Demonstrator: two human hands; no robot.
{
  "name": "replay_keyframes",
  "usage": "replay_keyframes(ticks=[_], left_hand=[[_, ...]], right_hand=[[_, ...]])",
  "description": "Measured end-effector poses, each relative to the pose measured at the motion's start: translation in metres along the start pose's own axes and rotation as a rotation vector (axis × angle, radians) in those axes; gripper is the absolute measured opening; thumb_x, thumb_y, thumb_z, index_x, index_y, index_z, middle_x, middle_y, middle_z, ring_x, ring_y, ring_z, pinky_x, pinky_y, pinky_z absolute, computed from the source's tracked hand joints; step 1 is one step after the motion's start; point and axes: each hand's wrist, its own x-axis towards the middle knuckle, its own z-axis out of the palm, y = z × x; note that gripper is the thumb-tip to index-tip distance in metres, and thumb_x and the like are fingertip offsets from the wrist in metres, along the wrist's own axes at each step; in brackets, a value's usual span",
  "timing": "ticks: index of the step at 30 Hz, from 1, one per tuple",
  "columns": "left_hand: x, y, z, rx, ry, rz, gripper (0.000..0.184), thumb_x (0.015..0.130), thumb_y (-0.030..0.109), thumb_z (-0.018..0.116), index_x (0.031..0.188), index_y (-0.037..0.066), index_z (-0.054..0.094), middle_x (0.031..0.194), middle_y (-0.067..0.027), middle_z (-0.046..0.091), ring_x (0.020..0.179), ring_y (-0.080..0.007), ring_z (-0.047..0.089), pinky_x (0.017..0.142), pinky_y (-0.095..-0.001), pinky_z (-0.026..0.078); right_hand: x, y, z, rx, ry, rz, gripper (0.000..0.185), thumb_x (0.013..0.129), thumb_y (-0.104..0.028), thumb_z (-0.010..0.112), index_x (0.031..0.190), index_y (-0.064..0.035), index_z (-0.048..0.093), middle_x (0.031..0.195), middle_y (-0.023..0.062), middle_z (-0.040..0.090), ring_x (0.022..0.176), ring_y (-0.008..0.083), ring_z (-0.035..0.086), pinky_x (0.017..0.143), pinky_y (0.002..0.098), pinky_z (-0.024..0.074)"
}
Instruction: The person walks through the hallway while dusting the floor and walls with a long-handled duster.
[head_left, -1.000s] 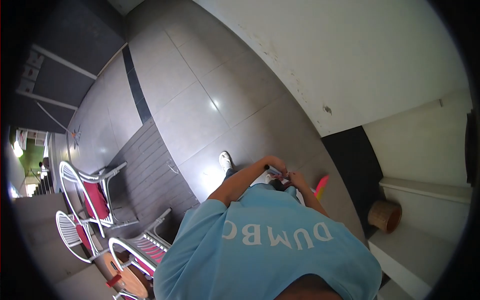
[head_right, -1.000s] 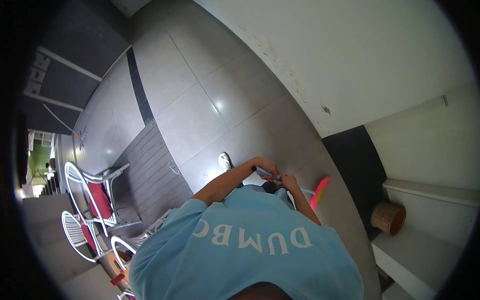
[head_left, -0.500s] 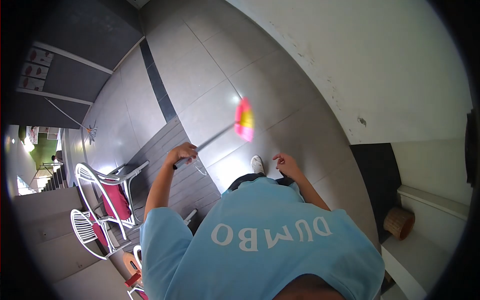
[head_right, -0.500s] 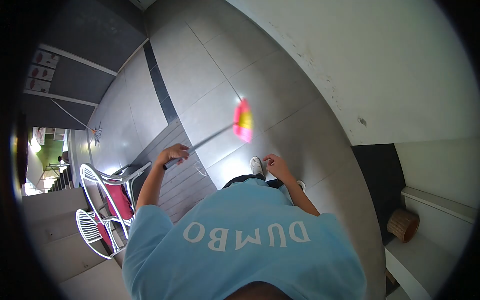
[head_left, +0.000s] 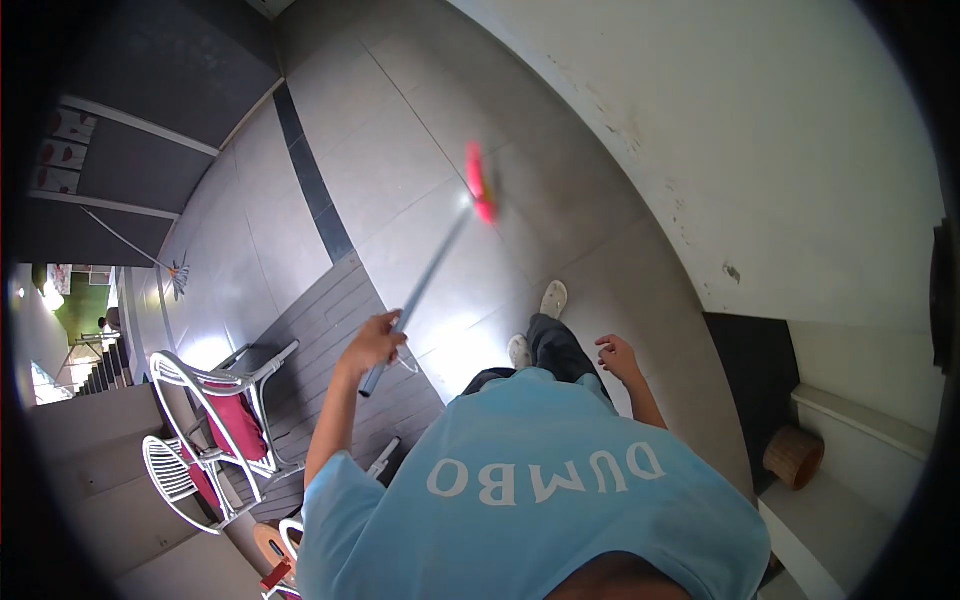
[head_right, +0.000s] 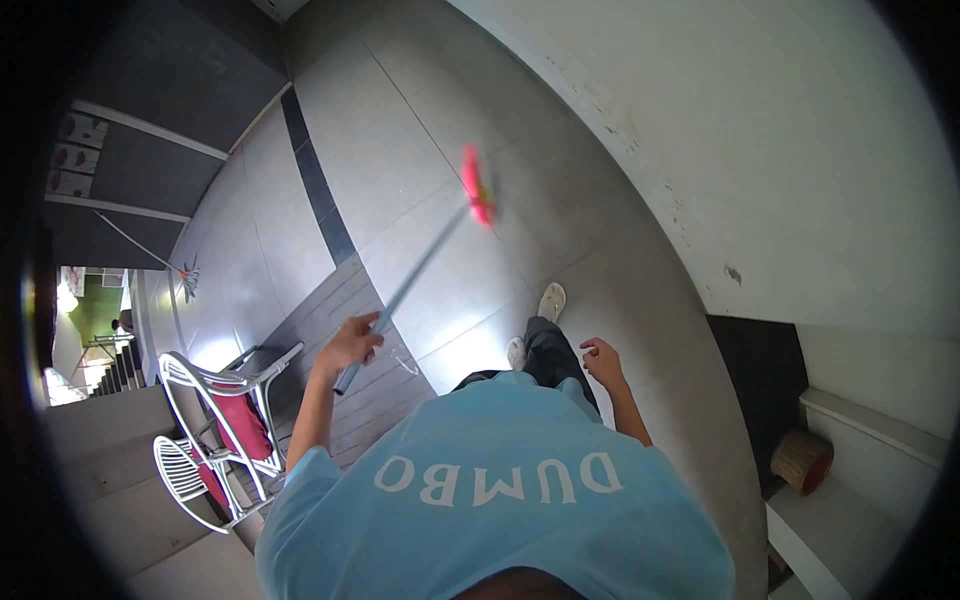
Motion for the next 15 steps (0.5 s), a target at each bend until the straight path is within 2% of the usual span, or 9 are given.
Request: replay_keyframes(ticks=[2,4,7,10,12,14,15], left_hand=[[0.011,0.019,0.006,-0.141,-0.165,0.049,0.052,0.070,0.007,0.053,0.119,0.000,0.040,0.060,-0.0044,0.051,0.043,-0.0098,0.046,0.040,-0.0243,0.039],[0.042,0.044,0.029,-0.189,-0.335,0.101,0.052,0.069,0.007,0.053,0.119,0.000,0.039,0.064,-0.0053,0.054,0.043,-0.0098,0.047,0.039,-0.0235,0.039],[0.118,0.077,0.087,-0.194,-0.497,0.186,0.052,0.068,0.006,0.054,0.118,-0.002,0.040,0.069,-0.0088,0.057,0.042,-0.0111,0.048,0.040,-0.0236,0.041],[0.176,0.116,0.129,-0.093,-0.599,0.212,0.053,0.069,0.007,0.057,0.118,-0.002,0.040,0.068,-0.0088,0.058,0.043,-0.0115,0.048,0.041,-0.0239,0.041],[0.198,0.124,0.132,-0.116,-0.631,0.134,0.055,0.067,0.008,0.058,0.118,-0.003,0.040,0.069,-0.0100,0.059,0.044,-0.0125,0.049,0.041,-0.0250,0.041],[0.214,0.107,0.116,-0.056,-0.565,0.142,0.052,0.067,0.007,0.059,0.116,-0.003,0.043,0.071,-0.0097,0.059,0.048,-0.0129,0.051,0.042,-0.0252,0.043],[0.221,0.088,0.101,-0.031,-0.518,0.143,0.051,0.067,0.007,0.058,0.115,-0.003,0.043,0.072,-0.0096,0.060,0.050,-0.0129,0.052,0.043,-0.0248,0.044]], right_hand=[[0.026,-0.020,-0.006,-0.021,-0.016,-0.021,0.024,0.069,-0.006,0.046,0.092,-0.0066,0.055,0.068,0.0061,0.055,0.059,0.0134,0.057,0.047,0.0244,0.0455],[0.045,-0.049,-0.008,-0.022,-0.003,-0.066,0.022,0.068,-0.006,0.049,0.088,-0.0045,0.056,0.063,0.0072,0.055,0.054,0.0151,0.056,0.051,0.0271,0.0447],[0.088,-0.076,-0.010,0.016,0.029,-0.187,0.021,0.069,-0.008,0.050,0.088,-0.0042,0.056,0.064,0.0076,0.056,0.055,0.0155,0.056,0.053,0.0269,0.0445],[0.110,-0.105,-0.018,-0.040,0.044,-0.217,0.022,0.071,-0.006,0.047,0.091,-0.0047,0.054,0.068,0.0062,0.054,0.060,0.0123,0.054,0.049,0.0243,0.0434],[0.113,-0.117,-0.024,-0.096,0.081,-0.251,0.022,0.071,-0.006,0.046,0.091,-0.0044,0.054,0.068,0.0062,0.054,0.060,0.0123,0.054,0.049,0.0246,0.0434],[0.115,-0.118,-0.026,-0.153,0.114,-0.286,0.022,0.071,-0.005,0.046,0.091,-0.0042,0.054,0.068,0.0062,0.054,0.060,0.0123,0.054,0.049,0.0249,0.0434],[0.116,-0.113,-0.026,-0.135,0.128,-0.252,0.021,0.070,-0.007,0.048,0.089,-0.0061,0.055,0.066,0.0074,0.055,0.058,0.0153,0.055,0.052,0.0273,0.0437]])
